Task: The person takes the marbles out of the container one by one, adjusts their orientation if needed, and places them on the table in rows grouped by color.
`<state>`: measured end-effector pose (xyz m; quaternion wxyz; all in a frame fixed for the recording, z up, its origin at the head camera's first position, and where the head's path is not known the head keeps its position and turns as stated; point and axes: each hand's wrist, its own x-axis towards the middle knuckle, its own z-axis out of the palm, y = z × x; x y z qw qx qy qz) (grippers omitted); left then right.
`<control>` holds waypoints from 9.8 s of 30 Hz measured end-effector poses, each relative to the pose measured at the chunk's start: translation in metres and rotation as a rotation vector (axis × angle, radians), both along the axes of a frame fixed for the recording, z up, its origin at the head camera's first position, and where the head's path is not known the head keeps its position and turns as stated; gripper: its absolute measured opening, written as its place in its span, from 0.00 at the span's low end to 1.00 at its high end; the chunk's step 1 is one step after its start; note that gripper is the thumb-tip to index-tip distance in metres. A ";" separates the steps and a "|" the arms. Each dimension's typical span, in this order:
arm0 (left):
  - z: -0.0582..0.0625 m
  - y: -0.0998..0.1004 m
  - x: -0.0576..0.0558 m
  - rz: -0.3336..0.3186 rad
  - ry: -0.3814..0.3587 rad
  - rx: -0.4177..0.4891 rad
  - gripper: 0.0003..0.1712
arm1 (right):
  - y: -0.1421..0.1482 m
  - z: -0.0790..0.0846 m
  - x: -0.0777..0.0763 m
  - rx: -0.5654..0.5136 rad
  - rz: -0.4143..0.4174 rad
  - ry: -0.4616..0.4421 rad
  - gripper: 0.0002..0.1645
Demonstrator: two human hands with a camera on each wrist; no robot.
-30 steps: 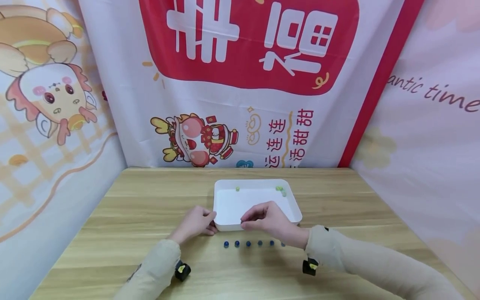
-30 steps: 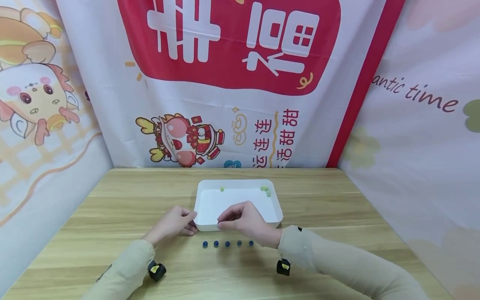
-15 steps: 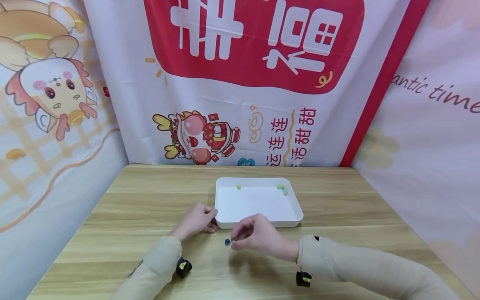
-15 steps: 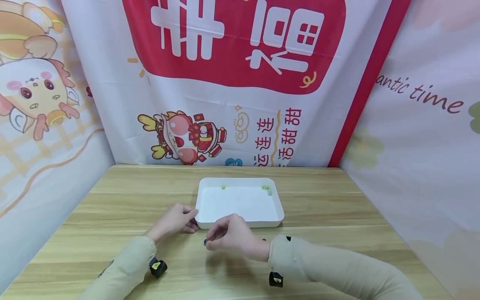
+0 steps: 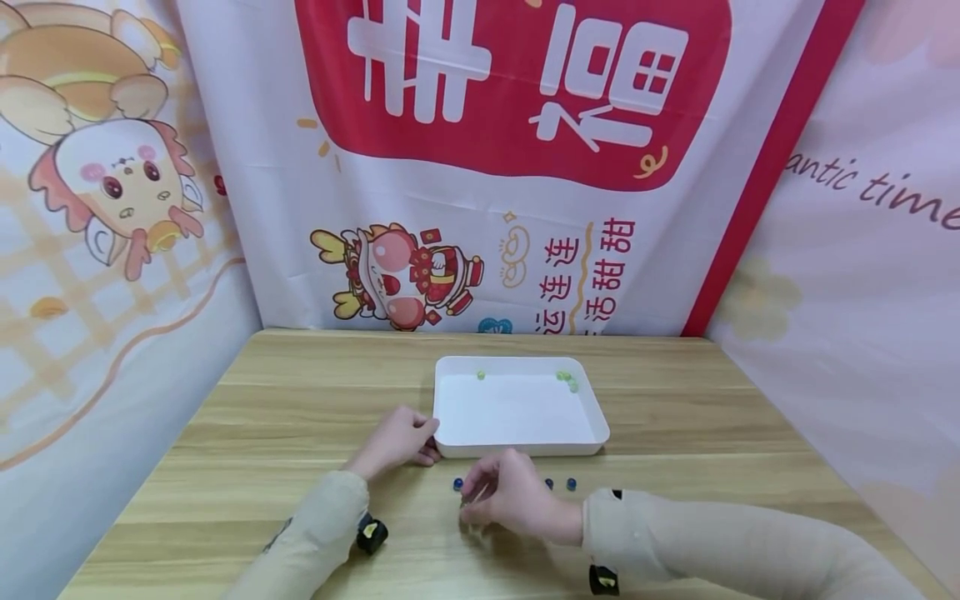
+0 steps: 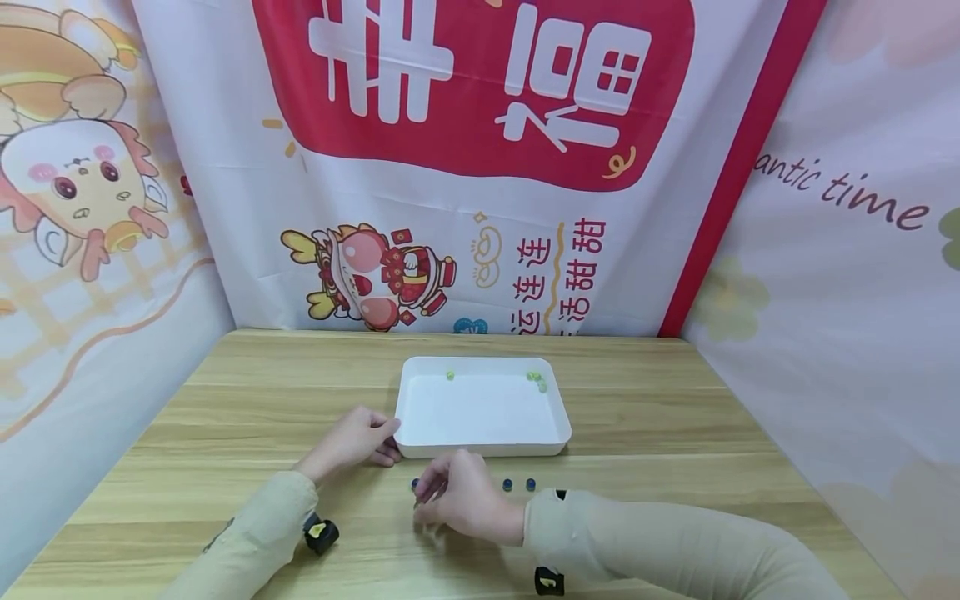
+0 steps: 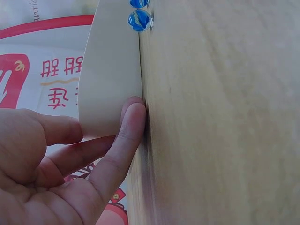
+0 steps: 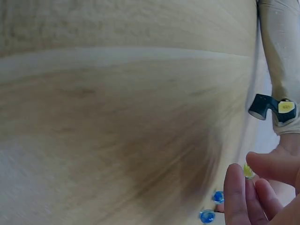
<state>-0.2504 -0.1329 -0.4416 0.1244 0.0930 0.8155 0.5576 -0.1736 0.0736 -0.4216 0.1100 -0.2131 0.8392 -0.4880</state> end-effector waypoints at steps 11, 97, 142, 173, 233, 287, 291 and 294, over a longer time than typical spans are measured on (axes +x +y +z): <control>0.002 0.001 0.001 0.001 0.005 -0.003 0.18 | -0.006 -0.013 0.000 0.034 -0.030 -0.022 0.12; 0.004 0.001 0.002 0.006 -0.011 -0.048 0.18 | -0.010 -0.022 -0.002 0.005 -0.074 -0.015 0.16; 0.000 0.002 0.005 0.009 -0.017 -0.058 0.18 | 0.050 0.061 -0.119 -0.091 -0.243 0.168 0.10; 0.004 0.004 0.002 0.019 0.001 -0.056 0.17 | 0.042 0.018 -0.220 0.002 -0.159 0.070 0.09; 0.004 0.004 0.004 -0.012 0.013 -0.046 0.17 | 0.034 -0.017 -0.225 0.348 0.052 0.299 0.12; 0.001 0.011 0.008 0.011 -0.011 -0.055 0.18 | 0.085 0.038 -0.117 -0.275 -0.295 -0.054 0.10; 0.002 0.011 0.008 0.011 -0.013 -0.047 0.17 | 0.086 0.035 -0.107 -0.315 -0.296 -0.050 0.11; 0.002 0.011 0.007 0.020 -0.018 -0.047 0.17 | 0.083 0.037 -0.100 -0.347 -0.277 -0.037 0.13</control>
